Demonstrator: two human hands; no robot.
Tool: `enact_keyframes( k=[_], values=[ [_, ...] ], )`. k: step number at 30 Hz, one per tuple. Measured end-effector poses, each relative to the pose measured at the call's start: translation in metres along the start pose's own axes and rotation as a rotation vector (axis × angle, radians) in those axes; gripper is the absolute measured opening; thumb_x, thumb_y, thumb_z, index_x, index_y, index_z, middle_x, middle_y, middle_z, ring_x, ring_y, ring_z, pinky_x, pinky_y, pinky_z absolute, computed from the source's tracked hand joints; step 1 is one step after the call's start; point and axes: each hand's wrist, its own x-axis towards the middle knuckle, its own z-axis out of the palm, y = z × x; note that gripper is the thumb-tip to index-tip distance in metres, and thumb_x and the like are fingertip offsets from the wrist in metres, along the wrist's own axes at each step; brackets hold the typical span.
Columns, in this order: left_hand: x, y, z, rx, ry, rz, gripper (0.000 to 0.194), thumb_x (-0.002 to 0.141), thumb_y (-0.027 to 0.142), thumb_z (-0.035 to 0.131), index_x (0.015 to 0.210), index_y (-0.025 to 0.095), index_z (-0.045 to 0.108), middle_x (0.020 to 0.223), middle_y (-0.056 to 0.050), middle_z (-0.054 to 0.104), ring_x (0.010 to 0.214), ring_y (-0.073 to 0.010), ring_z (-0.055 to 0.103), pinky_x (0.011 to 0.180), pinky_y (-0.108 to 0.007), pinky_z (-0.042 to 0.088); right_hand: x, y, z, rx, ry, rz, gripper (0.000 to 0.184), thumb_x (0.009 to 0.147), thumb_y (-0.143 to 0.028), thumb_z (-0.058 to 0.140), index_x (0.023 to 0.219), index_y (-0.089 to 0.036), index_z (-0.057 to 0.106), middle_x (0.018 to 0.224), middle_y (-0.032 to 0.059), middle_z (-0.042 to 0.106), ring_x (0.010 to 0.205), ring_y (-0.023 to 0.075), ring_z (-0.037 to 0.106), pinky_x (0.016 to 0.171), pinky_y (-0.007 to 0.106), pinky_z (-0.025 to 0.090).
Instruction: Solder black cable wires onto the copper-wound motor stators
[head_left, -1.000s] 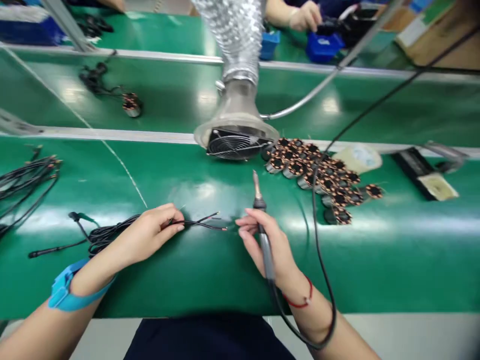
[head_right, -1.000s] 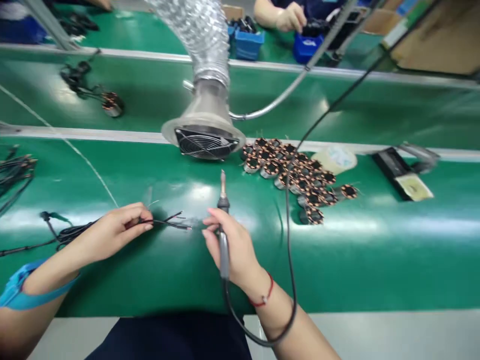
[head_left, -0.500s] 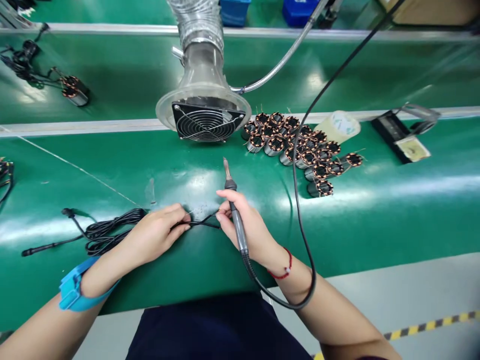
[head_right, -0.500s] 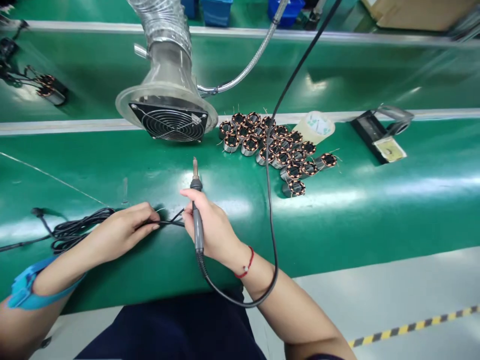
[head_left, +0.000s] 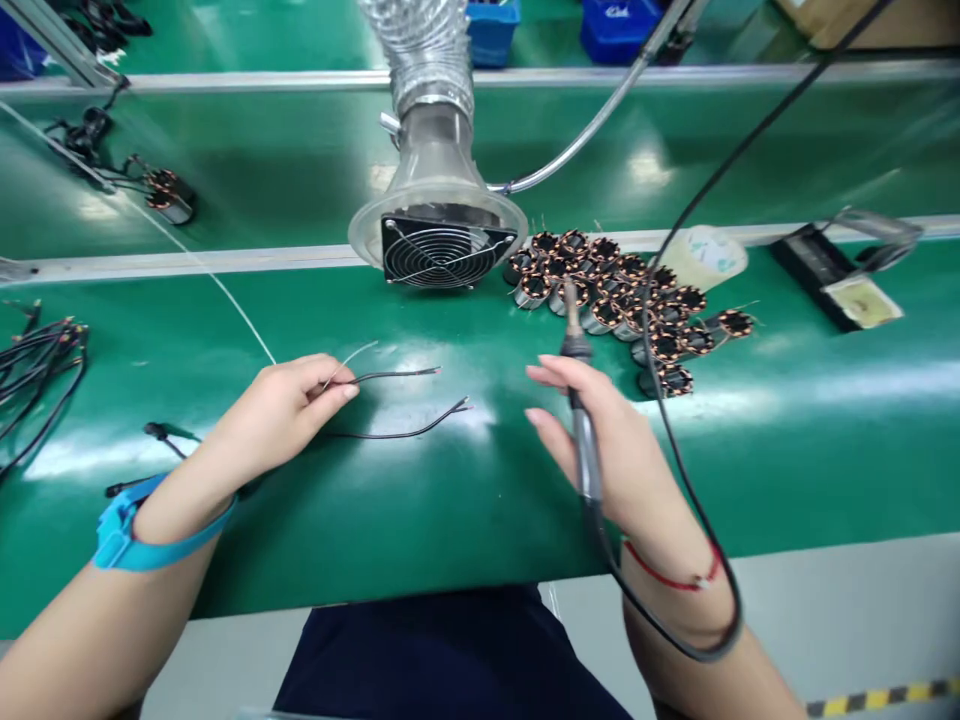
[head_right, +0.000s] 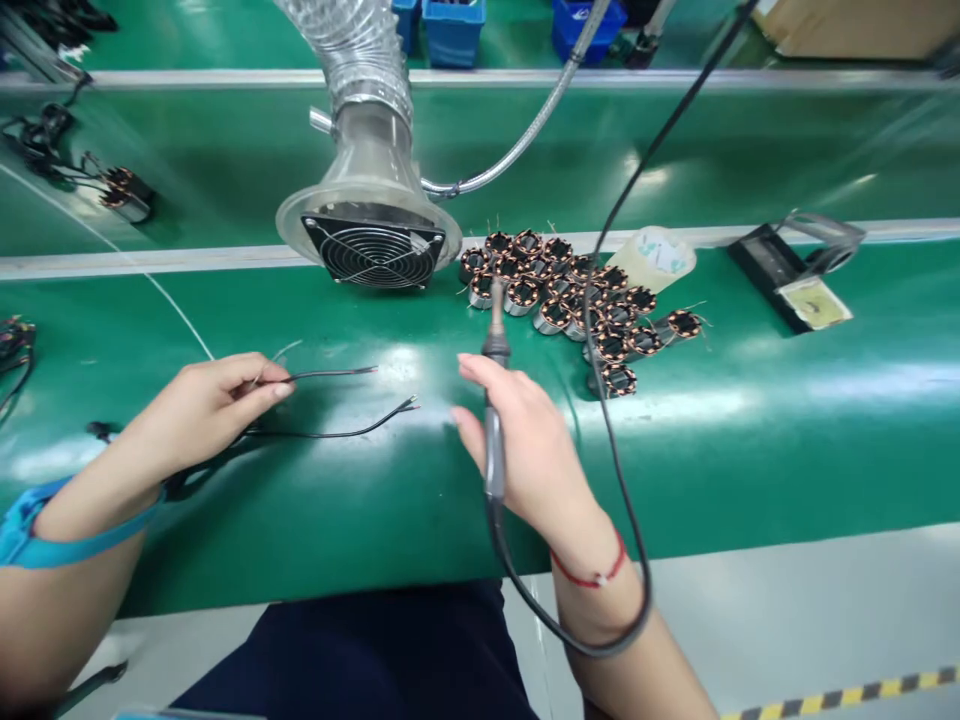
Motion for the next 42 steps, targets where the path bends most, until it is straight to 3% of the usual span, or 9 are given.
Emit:
enact_keyframes(
  k=[9, 14, 17, 24, 27, 31, 35, 38, 42],
  values=[
    [-0.002, -0.001, -0.025, -0.357, -0.071, -0.21, 0.024, 0.083, 0.043, 0.062, 0.082, 0.019, 0.062, 0.063, 0.004, 0.049, 0.057, -0.0097, 0.039, 0.054, -0.022, 0.031, -0.031, 0.009, -0.016, -0.06, 0.109, 0.055, 0.05, 0.086, -0.025, 0.067, 0.134, -0.024, 0.051, 0.118, 0.0075, 0.072, 0.104, 0.0242, 0.07, 0.095, 0.041, 0.055],
    [-0.014, 0.015, 0.004, -0.264, -0.395, -0.008, 0.025, 0.091, 0.041, 0.053, 0.081, 0.019, 0.062, 0.069, 0.002, 0.054, 0.062, -0.0118, 0.048, 0.06, -0.024, 0.038, -0.023, 0.013, -0.016, -0.051, 0.173, 0.079, 0.048, 0.087, -0.026, 0.066, 0.133, -0.027, 0.051, 0.118, 0.007, 0.071, 0.101, 0.0244, 0.071, 0.092, 0.044, 0.057],
    [-0.024, 0.02, 0.028, -0.067, -0.456, 0.136, 0.028, 0.097, 0.034, 0.041, 0.086, 0.019, 0.062, 0.083, -0.002, 0.06, 0.077, -0.0163, 0.058, 0.073, -0.029, 0.044, -0.016, 0.015, -0.022, -0.055, 0.175, 0.073, 0.047, 0.088, -0.025, 0.064, 0.133, -0.029, 0.05, 0.119, 0.008, 0.07, 0.105, 0.026, 0.07, 0.095, 0.047, 0.056],
    [-0.014, 0.017, 0.04, 0.095, -0.333, 0.148, 0.04, 0.095, 0.05, 0.043, 0.119, 0.021, 0.056, 0.117, -0.009, 0.059, 0.099, -0.0243, 0.063, 0.085, -0.036, 0.048, 0.016, 0.034, -0.022, -0.114, -0.016, 0.026, 0.046, 0.09, -0.02, 0.056, 0.133, -0.023, 0.042, 0.139, 0.0142, 0.054, 0.108, 0.0262, 0.067, 0.092, 0.047, 0.056],
    [0.004, 0.024, 0.044, 0.085, -0.298, 0.164, 0.032, 0.096, 0.044, 0.042, 0.112, 0.02, 0.057, 0.112, -0.008, 0.062, 0.097, -0.0225, 0.063, 0.086, -0.035, 0.049, 0.043, 0.049, -0.009, -0.301, -0.086, -0.08, 0.038, 0.09, -0.015, 0.05, 0.127, -0.014, 0.047, 0.135, 0.0197, 0.056, 0.121, 0.0324, 0.056, 0.1, 0.052, 0.048],
    [0.013, 0.039, 0.052, 0.129, -0.451, 0.249, 0.025, 0.096, 0.026, 0.038, 0.093, 0.02, 0.061, 0.097, -0.006, 0.065, 0.086, -0.0198, 0.063, 0.077, -0.031, 0.047, 0.081, 0.066, 0.007, -0.448, -0.133, -0.129, 0.034, 0.096, -0.013, 0.035, 0.124, -0.014, 0.054, 0.12, 0.0172, 0.063, 0.114, 0.0308, 0.054, 0.095, 0.047, 0.044],
    [0.009, 0.042, 0.047, 0.001, -0.487, 0.302, 0.033, 0.098, 0.035, 0.038, 0.09, 0.02, 0.066, 0.093, -0.005, 0.065, 0.084, -0.0183, 0.062, 0.077, -0.029, 0.046, 0.1, 0.071, 0.013, -0.518, -0.142, -0.134, 0.033, 0.096, -0.012, 0.034, 0.119, -0.015, 0.058, 0.107, 0.0153, 0.066, 0.108, 0.0301, 0.053, 0.093, 0.044, 0.04],
    [0.016, 0.035, 0.039, -0.207, -0.414, 0.17, 0.045, 0.099, 0.043, 0.031, 0.093, 0.018, 0.069, 0.087, -0.006, 0.066, 0.079, -0.0176, 0.061, 0.077, -0.031, 0.048, 0.093, 0.062, 0.016, -0.516, -0.125, -0.092, 0.032, 0.092, -0.012, 0.041, 0.12, -0.016, 0.058, 0.102, 0.0142, 0.067, 0.099, 0.0296, 0.054, 0.086, 0.042, 0.04],
    [0.037, 0.029, 0.039, -0.617, -0.368, -0.136, 0.035, 0.089, 0.04, 0.049, 0.105, 0.013, 0.065, 0.081, -0.006, 0.066, 0.063, -0.0147, 0.06, 0.064, -0.03, 0.05, 0.062, 0.033, 0.027, -0.418, -0.182, -0.118, 0.03, 0.093, -0.014, 0.045, 0.12, -0.018, 0.057, 0.101, 0.0117, 0.068, 0.096, 0.0279, 0.054, 0.078, 0.038, 0.04]
  ],
)
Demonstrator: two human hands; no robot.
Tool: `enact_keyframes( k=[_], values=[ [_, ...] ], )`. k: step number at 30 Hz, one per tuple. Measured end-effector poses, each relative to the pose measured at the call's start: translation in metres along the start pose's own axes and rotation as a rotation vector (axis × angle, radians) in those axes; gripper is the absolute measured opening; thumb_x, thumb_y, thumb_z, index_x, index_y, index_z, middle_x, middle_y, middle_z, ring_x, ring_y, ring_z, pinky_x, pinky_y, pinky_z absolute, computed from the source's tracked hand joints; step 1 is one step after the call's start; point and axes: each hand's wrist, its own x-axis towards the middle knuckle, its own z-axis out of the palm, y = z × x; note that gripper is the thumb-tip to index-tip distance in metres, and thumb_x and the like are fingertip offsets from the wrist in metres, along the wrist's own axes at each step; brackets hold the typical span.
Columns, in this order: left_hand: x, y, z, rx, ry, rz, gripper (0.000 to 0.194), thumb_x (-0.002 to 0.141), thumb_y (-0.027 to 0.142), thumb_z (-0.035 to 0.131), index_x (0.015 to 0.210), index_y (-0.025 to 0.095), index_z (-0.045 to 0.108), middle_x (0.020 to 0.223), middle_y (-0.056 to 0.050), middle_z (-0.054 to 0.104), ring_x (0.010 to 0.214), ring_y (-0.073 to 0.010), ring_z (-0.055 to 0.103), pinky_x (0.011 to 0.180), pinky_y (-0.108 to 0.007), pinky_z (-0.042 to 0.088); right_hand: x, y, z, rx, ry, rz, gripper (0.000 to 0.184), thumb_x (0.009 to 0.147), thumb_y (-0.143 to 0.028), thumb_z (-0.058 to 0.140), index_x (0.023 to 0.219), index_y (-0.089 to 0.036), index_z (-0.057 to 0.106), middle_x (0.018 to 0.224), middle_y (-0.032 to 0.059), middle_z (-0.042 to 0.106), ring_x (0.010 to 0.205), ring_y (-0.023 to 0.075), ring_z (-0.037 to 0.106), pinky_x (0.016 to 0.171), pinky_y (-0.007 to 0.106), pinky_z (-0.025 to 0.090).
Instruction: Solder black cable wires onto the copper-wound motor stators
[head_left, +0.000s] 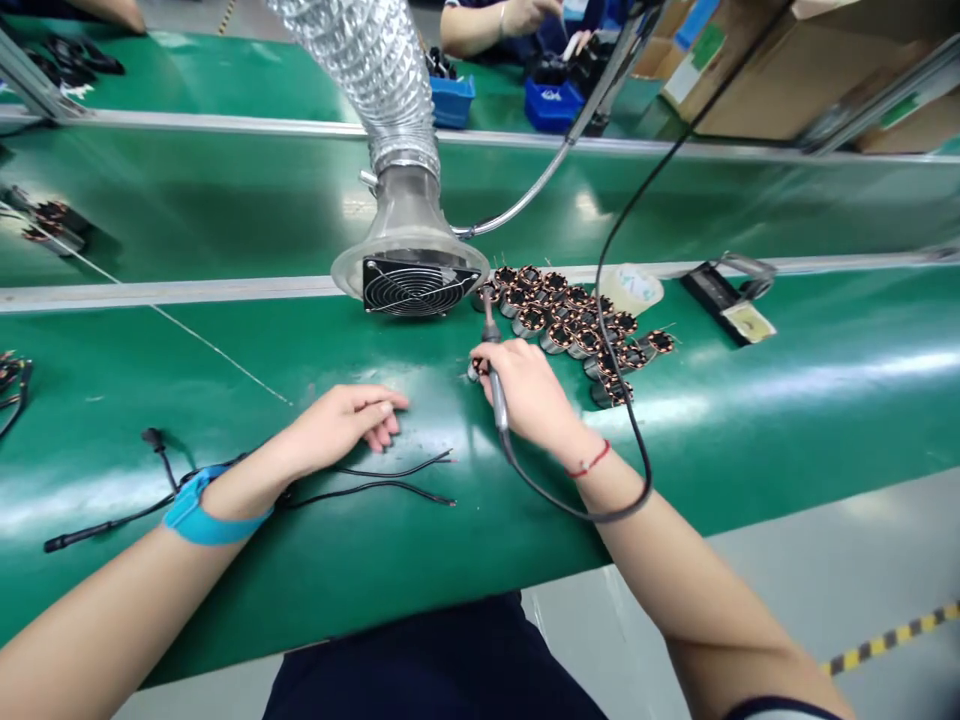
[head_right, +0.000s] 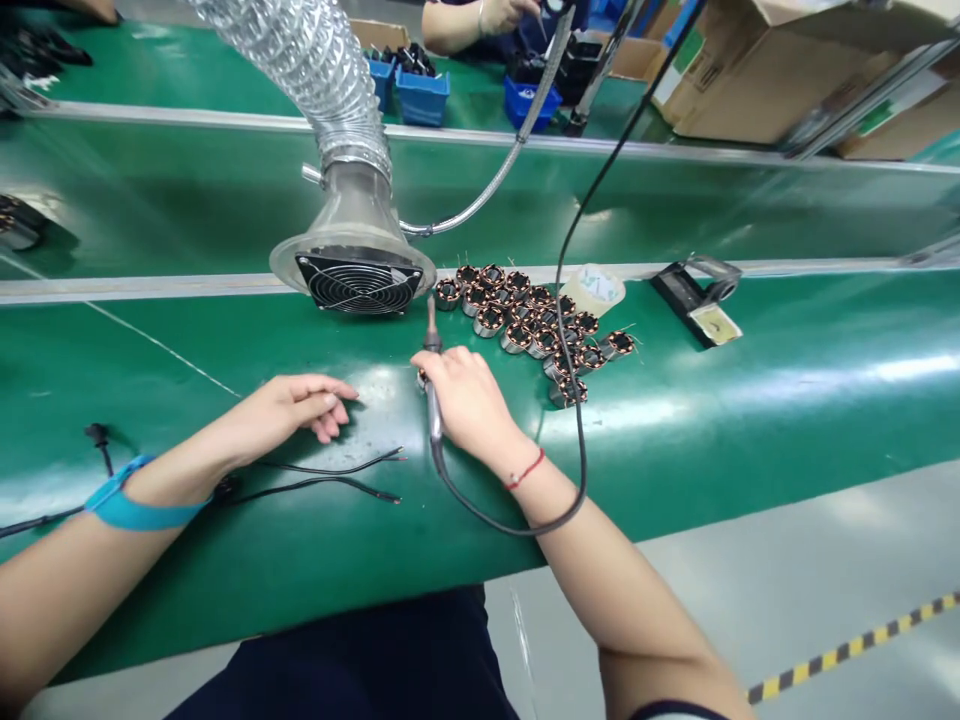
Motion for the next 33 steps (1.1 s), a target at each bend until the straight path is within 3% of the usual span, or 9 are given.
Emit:
enact_keyframes(
  k=[3, 7, 11, 17, 20, 24, 28, 33],
  values=[
    [0.015, 0.004, 0.003, -0.154, 0.09, -0.004, 0.025, 0.081, 0.034, 0.059, 0.095, 0.013, 0.062, 0.072, -0.001, 0.06, 0.055, -0.0098, 0.052, 0.051, -0.023, 0.041, -0.02, -0.03, 0.001, 0.078, -0.034, -0.061, 0.028, 0.095, -0.016, 0.046, 0.121, -0.018, 0.056, 0.101, 0.0101, 0.068, 0.095, 0.0273, 0.053, 0.077, 0.038, 0.04],
    [0.022, 0.014, 0.011, -0.063, 0.09, -0.022, 0.027, 0.08, 0.04, 0.06, 0.076, 0.014, 0.061, 0.062, 0.003, 0.049, 0.049, -0.0066, 0.037, 0.046, -0.02, 0.026, -0.031, -0.053, 0.0, 0.141, -0.025, -0.115, 0.03, 0.097, -0.019, 0.044, 0.125, -0.017, 0.053, 0.097, 0.0098, 0.066, 0.091, 0.0263, 0.053, 0.077, 0.038, 0.043],
    [0.021, 0.022, 0.015, 0.03, 0.04, -0.07, 0.027, 0.078, 0.04, 0.059, 0.072, 0.014, 0.062, 0.056, 0.004, 0.046, 0.049, -0.0072, 0.033, 0.046, -0.021, 0.022, -0.031, -0.054, 0.001, 0.228, 0.015, -0.084, 0.032, 0.094, -0.019, 0.048, 0.126, -0.018, 0.05, 0.104, 0.0115, 0.063, 0.097, 0.0272, 0.054, 0.081, 0.041, 0.046],
    [0.024, 0.025, 0.018, -0.039, 0.048, -0.094, 0.017, 0.071, 0.031, 0.058, 0.07, 0.014, 0.061, 0.062, 0.002, 0.053, 0.052, -0.0073, 0.037, 0.049, -0.021, 0.025, -0.035, -0.047, 0.011, 0.355, 0.029, -0.029, 0.042, 0.089, -0.016, 0.054, 0.129, -0.02, 0.044, 0.122, 0.0139, 0.06, 0.115, 0.0301, 0.053, 0.093, 0.049, 0.048],
    [0.028, 0.023, 0.02, -0.12, 0.037, -0.111, 0.014, 0.067, 0.028, 0.059, 0.068, 0.014, 0.059, 0.066, 0.001, 0.055, 0.049, -0.0055, 0.034, 0.047, -0.021, 0.021, -0.037, -0.047, 0.018, 0.393, -0.001, -0.016, 0.043, 0.089, -0.015, 0.054, 0.13, -0.019, 0.044, 0.116, 0.0133, 0.061, 0.108, 0.0286, 0.056, 0.091, 0.048, 0.049],
    [0.029, 0.022, 0.023, -0.322, 0.003, -0.099, 0.015, 0.067, 0.028, 0.063, 0.068, 0.015, 0.056, 0.058, 0.004, 0.046, 0.045, -0.0038, 0.025, 0.047, -0.023, 0.012, -0.036, -0.05, 0.02, 0.416, -0.083, -0.015, 0.043, 0.089, -0.018, 0.058, 0.131, -0.021, 0.046, 0.11, 0.0097, 0.063, 0.098, 0.0253, 0.058, 0.088, 0.045, 0.051],
    [0.022, 0.019, 0.02, -0.261, -0.033, -0.039, 0.021, 0.077, 0.035, 0.064, 0.079, 0.015, 0.059, 0.057, 0.007, 0.037, 0.049, -0.0057, 0.025, 0.049, -0.023, 0.016, -0.035, -0.053, 0.018, 0.427, -0.114, -0.042, 0.044, 0.089, -0.019, 0.061, 0.131, -0.021, 0.047, 0.107, 0.0085, 0.064, 0.097, 0.0245, 0.058, 0.086, 0.043, 0.05],
    [0.005, 0.006, 0.012, 0.046, -0.113, -0.006, 0.026, 0.086, 0.041, 0.057, 0.085, 0.016, 0.06, 0.075, 0.002, 0.052, 0.065, -0.0103, 0.041, 0.061, -0.024, 0.034, -0.037, -0.052, 0.019, 0.422, -0.092, -0.054, 0.042, 0.09, -0.022, 0.06, 0.13, -0.02, 0.047, 0.108, 0.0103, 0.065, 0.098, 0.0257, 0.058, 0.085, 0.043, 0.049]
  ],
)
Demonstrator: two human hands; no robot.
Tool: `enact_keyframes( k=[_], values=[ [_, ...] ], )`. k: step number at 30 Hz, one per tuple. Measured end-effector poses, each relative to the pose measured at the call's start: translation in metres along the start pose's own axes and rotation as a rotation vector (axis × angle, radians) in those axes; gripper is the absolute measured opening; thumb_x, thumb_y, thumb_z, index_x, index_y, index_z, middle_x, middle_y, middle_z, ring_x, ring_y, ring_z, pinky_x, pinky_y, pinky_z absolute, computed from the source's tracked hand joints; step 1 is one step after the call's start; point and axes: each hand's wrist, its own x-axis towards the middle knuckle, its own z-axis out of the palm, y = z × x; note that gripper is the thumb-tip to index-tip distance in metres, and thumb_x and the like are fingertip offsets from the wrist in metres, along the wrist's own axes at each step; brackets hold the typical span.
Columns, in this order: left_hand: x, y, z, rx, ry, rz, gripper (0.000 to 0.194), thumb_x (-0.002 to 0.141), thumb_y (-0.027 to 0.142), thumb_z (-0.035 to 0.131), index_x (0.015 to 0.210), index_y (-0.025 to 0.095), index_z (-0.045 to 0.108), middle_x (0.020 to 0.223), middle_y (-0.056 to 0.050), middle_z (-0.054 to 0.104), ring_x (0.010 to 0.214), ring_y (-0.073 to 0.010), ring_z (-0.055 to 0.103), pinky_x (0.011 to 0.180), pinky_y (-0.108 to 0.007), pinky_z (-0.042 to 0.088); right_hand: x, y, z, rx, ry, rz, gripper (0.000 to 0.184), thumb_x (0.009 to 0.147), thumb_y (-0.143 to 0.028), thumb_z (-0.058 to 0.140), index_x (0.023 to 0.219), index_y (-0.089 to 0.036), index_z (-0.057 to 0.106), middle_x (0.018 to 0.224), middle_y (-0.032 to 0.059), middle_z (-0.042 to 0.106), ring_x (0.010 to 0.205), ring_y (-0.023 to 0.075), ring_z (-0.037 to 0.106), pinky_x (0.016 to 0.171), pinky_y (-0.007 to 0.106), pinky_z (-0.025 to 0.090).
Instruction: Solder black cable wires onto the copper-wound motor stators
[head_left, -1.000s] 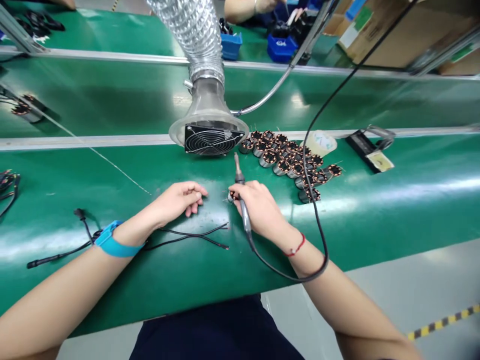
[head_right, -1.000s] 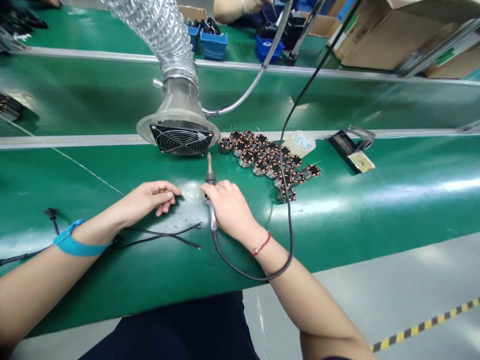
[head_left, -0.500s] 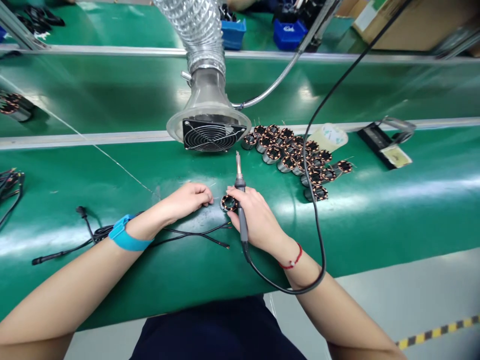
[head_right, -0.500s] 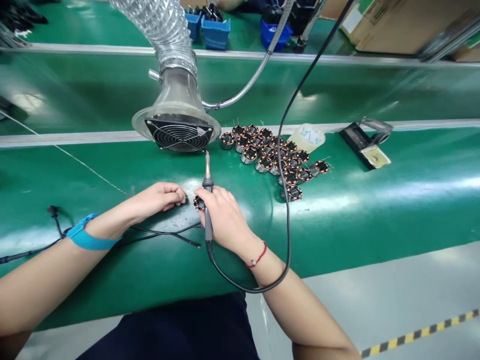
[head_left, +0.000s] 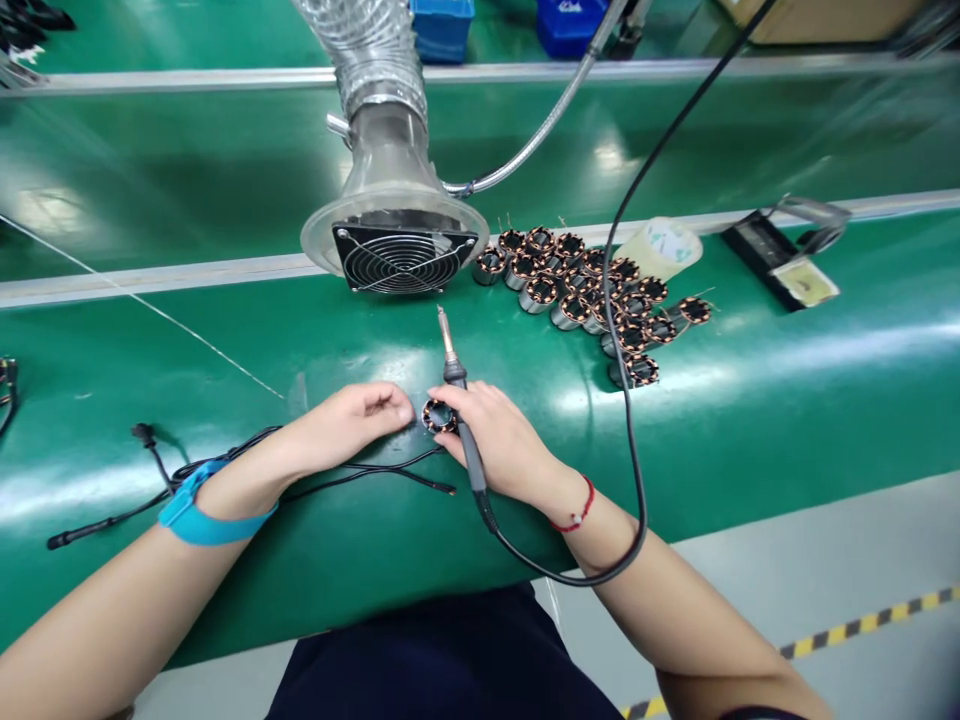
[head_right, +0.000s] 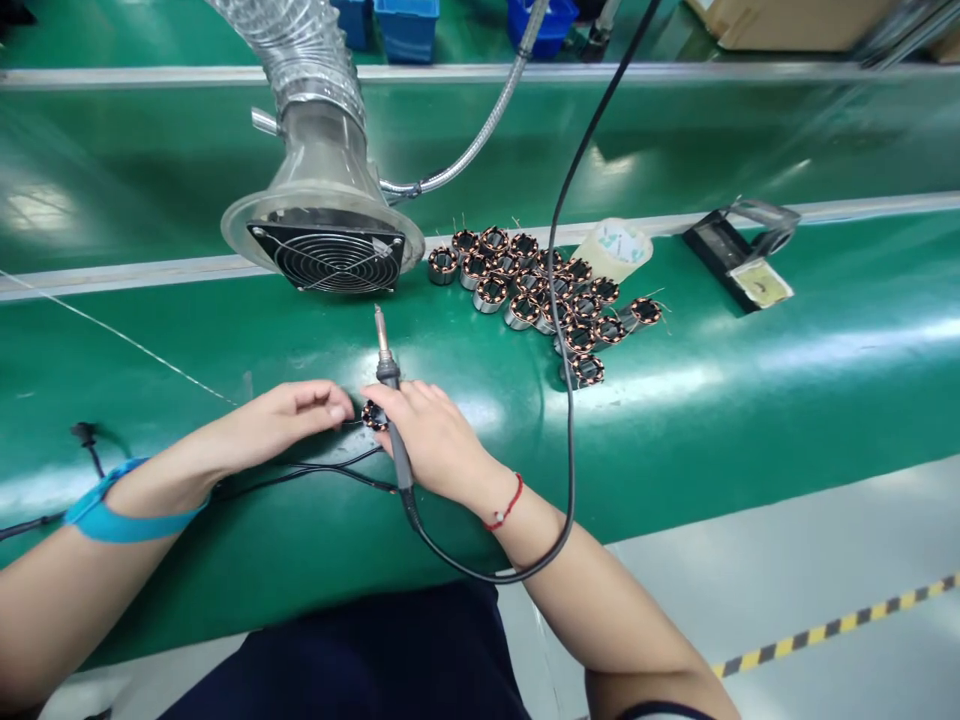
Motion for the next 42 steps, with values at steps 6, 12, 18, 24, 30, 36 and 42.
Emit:
enact_keyframes(
  k=[6, 12, 18, 24, 30, 36, 42],
  values=[
    [-0.003, -0.008, 0.003, 0.02, 0.04, -0.01, 0.026, 0.086, 0.042, 0.055, 0.082, 0.017, 0.06, 0.073, 0.002, 0.053, 0.067, -0.0119, 0.044, 0.064, -0.024, 0.036, 0.001, -0.001, 0.0, -0.006, 0.0, 0.011, 0.042, 0.09, -0.023, 0.06, 0.13, -0.019, 0.048, 0.111, 0.0114, 0.065, 0.1, 0.0262, 0.059, 0.088, 0.044, 0.049],
    [0.002, 0.004, 0.006, -0.012, 0.049, 0.075, 0.031, 0.089, 0.044, 0.051, 0.082, 0.016, 0.062, 0.067, 0.001, 0.054, 0.061, -0.0108, 0.043, 0.059, -0.023, 0.036, 0.0, 0.0, 0.001, -0.003, 0.038, -0.009, 0.042, 0.089, -0.027, 0.065, 0.127, -0.021, 0.05, 0.105, 0.0089, 0.066, 0.094, 0.0253, 0.061, 0.081, 0.041, 0.05],
    [0.001, -0.006, 0.015, 0.067, 0.167, 0.136, 0.025, 0.088, 0.037, 0.054, 0.098, 0.016, 0.063, 0.084, -0.001, 0.063, 0.074, -0.013, 0.053, 0.069, -0.025, 0.041, -0.003, 0.01, 0.006, 0.055, 0.275, -0.001, 0.048, 0.086, -0.034, 0.068, 0.128, -0.025, 0.046, 0.113, 0.0093, 0.067, 0.101, 0.0276, 0.065, 0.085, 0.045, 0.053],
    [0.003, -0.008, 0.026, 0.114, 0.149, 0.202, 0.02, 0.089, 0.031, 0.05, 0.077, 0.017, 0.058, 0.07, 0.003, 0.056, 0.068, -0.011, 0.051, 0.063, -0.023, 0.037, -0.005, 0.015, 0.009, 0.083, 0.35, -0.018, 0.052, 0.083, -0.041, 0.071, 0.127, -0.025, 0.05, 0.114, 0.0094, 0.067, 0.102, 0.0278, 0.067, 0.088, 0.046, 0.054],
    [0.004, -0.01, 0.011, -0.009, 0.063, 0.156, 0.013, 0.086, 0.02, 0.052, 0.081, 0.015, 0.062, 0.076, 0.0, 0.062, 0.069, -0.0109, 0.053, 0.065, -0.023, 0.041, -0.001, 0.026, 0.017, 0.117, 0.332, 0.04, 0.057, 0.079, -0.043, 0.074, 0.127, -0.023, 0.05, 0.113, 0.0102, 0.068, 0.102, 0.0284, 0.067, 0.09, 0.048, 0.053],
    [-0.009, -0.009, 0.005, 0.178, -0.043, 0.438, 0.019, 0.093, 0.023, 0.048, 0.082, 0.016, 0.063, 0.085, -0.001, 0.063, 0.078, -0.0112, 0.058, 0.075, -0.022, 0.044, 0.002, 0.009, 0.008, -0.013, 0.161, -0.054, 0.043, 0.084, -0.032, 0.069, 0.123, -0.025, 0.051, 0.105, 0.0086, 0.07, 0.09, 0.027, 0.066, 0.078, 0.043, 0.054],
    [-0.016, -0.007, 0.0, 0.205, 0.224, 0.358, 0.021, 0.095, 0.03, 0.049, 0.083, 0.018, 0.062, 0.083, 0.0, 0.063, 0.078, -0.0127, 0.058, 0.075, -0.024, 0.044, 0.002, 0.006, -0.003, -0.052, 0.119, -0.041, 0.042, 0.086, -0.019, 0.065, 0.124, -0.023, 0.049, 0.106, 0.0086, 0.069, 0.094, 0.0264, 0.065, 0.083, 0.044, 0.052]
  ],
)
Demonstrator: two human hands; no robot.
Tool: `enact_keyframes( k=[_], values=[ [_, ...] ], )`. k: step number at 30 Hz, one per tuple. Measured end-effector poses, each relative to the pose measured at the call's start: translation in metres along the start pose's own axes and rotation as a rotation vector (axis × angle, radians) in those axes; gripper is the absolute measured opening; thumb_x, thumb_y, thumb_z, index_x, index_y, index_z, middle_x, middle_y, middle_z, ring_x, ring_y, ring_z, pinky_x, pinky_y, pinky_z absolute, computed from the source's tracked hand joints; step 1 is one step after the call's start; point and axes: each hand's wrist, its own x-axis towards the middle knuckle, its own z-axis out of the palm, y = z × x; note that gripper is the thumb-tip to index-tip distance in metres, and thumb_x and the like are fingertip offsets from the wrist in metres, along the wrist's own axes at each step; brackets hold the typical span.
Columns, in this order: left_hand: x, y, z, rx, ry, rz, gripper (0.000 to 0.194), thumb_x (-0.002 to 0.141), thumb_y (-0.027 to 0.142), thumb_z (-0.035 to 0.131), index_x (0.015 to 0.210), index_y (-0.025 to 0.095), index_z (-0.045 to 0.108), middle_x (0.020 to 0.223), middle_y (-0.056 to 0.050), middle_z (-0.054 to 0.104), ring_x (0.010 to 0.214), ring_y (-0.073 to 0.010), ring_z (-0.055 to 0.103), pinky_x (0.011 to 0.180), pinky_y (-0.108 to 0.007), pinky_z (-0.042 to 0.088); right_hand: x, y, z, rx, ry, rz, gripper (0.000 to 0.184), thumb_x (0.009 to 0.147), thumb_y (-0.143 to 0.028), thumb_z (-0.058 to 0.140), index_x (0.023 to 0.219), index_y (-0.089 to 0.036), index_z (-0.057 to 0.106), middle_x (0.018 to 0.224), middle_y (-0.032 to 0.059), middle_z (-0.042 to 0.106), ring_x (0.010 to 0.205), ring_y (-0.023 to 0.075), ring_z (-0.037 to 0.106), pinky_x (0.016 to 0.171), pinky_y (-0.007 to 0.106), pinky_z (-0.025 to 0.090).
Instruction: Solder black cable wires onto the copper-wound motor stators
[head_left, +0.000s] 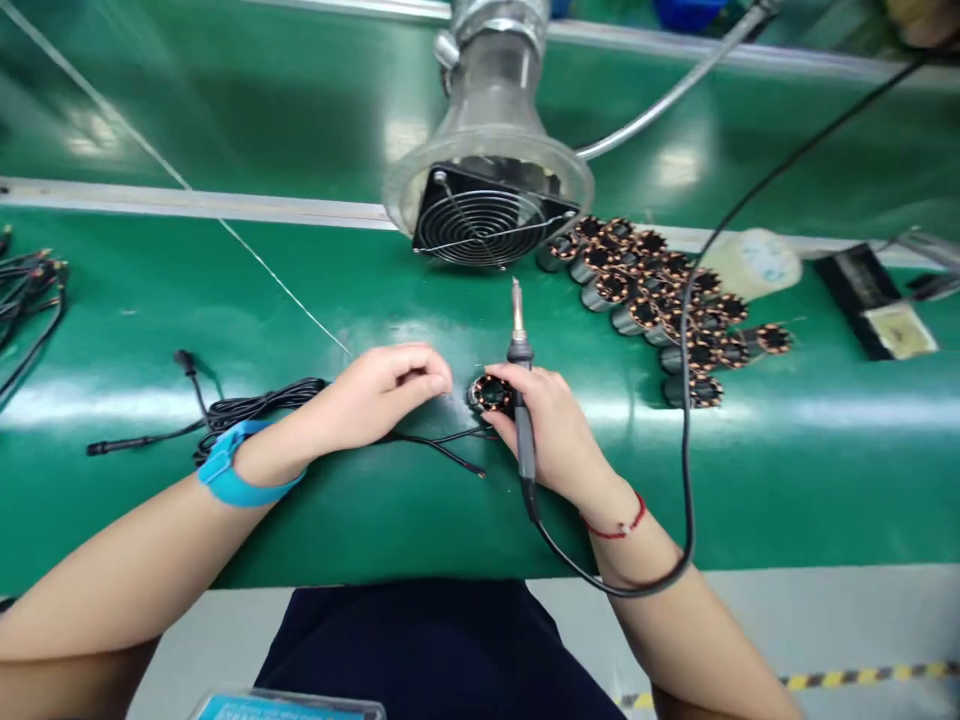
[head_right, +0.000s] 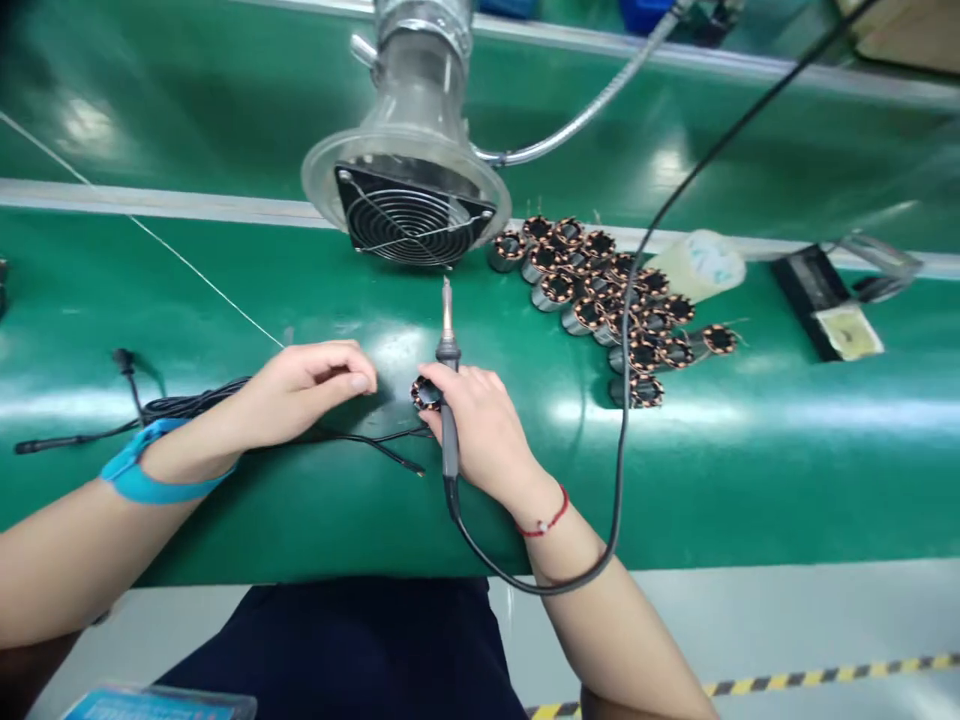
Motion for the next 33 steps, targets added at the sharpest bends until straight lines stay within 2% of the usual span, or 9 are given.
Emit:
enact_keyframes(
  k=[5, 8, 10, 13, 18, 24, 26, 29, 33],
  values=[
    [-0.009, 0.007, 0.027, 0.43, -0.216, -0.11, 0.022, 0.094, 0.034, 0.049, 0.101, 0.018, 0.063, 0.1, -0.006, 0.062, 0.087, -0.0204, 0.061, 0.075, -0.032, 0.044, -0.003, 0.008, -0.006, 0.157, -0.021, 0.001, 0.053, 0.085, -0.018, 0.063, 0.133, -0.024, 0.041, 0.125, 0.0113, 0.063, 0.116, 0.0284, 0.061, 0.095, 0.049, 0.05],
    [-0.012, 0.01, 0.043, 0.585, -0.244, -0.115, 0.019, 0.094, 0.026, 0.046, 0.099, 0.017, 0.061, 0.102, -0.008, 0.061, 0.086, -0.022, 0.06, 0.071, -0.033, 0.042, -0.004, 0.01, -0.009, 0.274, 0.05, -0.001, 0.059, 0.084, -0.018, 0.062, 0.136, -0.026, 0.037, 0.133, 0.0106, 0.06, 0.124, 0.0269, 0.058, 0.102, 0.049, 0.047],
    [-0.012, 0.011, 0.044, 0.495, -0.21, -0.126, 0.013, 0.091, 0.022, 0.047, 0.09, 0.018, 0.059, 0.092, -0.005, 0.061, 0.077, -0.0178, 0.057, 0.068, -0.031, 0.041, -0.005, 0.007, -0.012, 0.305, 0.155, 0.033, 0.054, 0.085, -0.017, 0.061, 0.134, -0.027, 0.04, 0.128, 0.0085, 0.063, 0.12, 0.0252, 0.06, 0.104, 0.048, 0.047],
    [-0.012, 0.011, 0.033, 0.184, -0.115, -0.215, 0.011, 0.089, 0.029, 0.053, 0.086, 0.019, 0.057, 0.069, 0.003, 0.053, 0.059, -0.0115, 0.046, 0.057, -0.025, 0.035, -0.007, -0.006, -0.017, 0.388, 0.3, 0.125, 0.046, 0.088, -0.015, 0.057, 0.129, -0.029, 0.045, 0.113, 0.0035, 0.068, 0.106, 0.0196, 0.067, 0.098, 0.042, 0.052],
    [-0.011, 0.012, 0.015, -0.189, 0.023, -0.26, 0.019, 0.085, 0.036, 0.062, 0.083, 0.018, 0.054, 0.06, 0.007, 0.042, 0.053, -0.0083, 0.036, 0.05, -0.021, 0.029, -0.003, -0.042, -0.014, 0.636, 0.317, 0.202, 0.048, 0.088, -0.014, 0.059, 0.131, -0.031, 0.042, 0.101, -0.0013, 0.065, 0.09, 0.0125, 0.069, 0.085, 0.031, 0.059],
    [-0.01, 0.01, 0.016, -0.268, 0.036, -0.223, 0.017, 0.084, 0.033, 0.065, 0.084, 0.019, 0.056, 0.064, 0.005, 0.044, 0.056, -0.009, 0.037, 0.053, -0.021, 0.031, 0.008, -0.054, 0.002, 0.805, 0.387, 0.313, 0.042, 0.087, -0.015, 0.058, 0.124, -0.028, 0.045, 0.087, -0.0033, 0.066, 0.08, 0.0118, 0.068, 0.077, 0.03, 0.059],
    [-0.01, 0.01, 0.016, -0.289, 0.034, -0.175, 0.018, 0.09, 0.036, 0.058, 0.089, 0.018, 0.059, 0.07, 0.003, 0.049, 0.061, -0.0095, 0.041, 0.057, -0.022, 0.034, 0.009, -0.052, 0.006, 0.904, 0.395, 0.334, 0.042, 0.087, -0.017, 0.061, 0.123, -0.027, 0.044, 0.084, -0.0039, 0.066, 0.08, 0.0121, 0.068, 0.076, 0.03, 0.059],
    [-0.01, 0.013, 0.016, -0.277, 0.01, -0.127, 0.036, 0.099, 0.042, 0.038, 0.088, 0.018, 0.062, 0.071, 0.002, 0.051, 0.063, -0.0104, 0.044, 0.059, -0.023, 0.036, 0.008, -0.049, 0.011, 1.041, 0.385, 0.358, 0.047, 0.084, -0.019, 0.066, 0.124, -0.028, 0.043, 0.083, -0.0051, 0.066, 0.073, 0.0107, 0.067, 0.069, 0.027, 0.058],
    [-0.011, 0.017, 0.017, -0.184, -0.057, -0.117, 0.042, 0.099, 0.043, 0.038, 0.072, 0.017, 0.056, 0.066, 0.002, 0.05, 0.063, -0.0109, 0.044, 0.062, -0.024, 0.036, 0.006, -0.049, 0.015, 1.108, 0.365, 0.358, 0.051, 0.082, -0.021, 0.069, 0.124, -0.03, 0.041, 0.084, -0.0067, 0.065, 0.068, 0.0094, 0.067, 0.066, 0.025, 0.06]
  ],
)
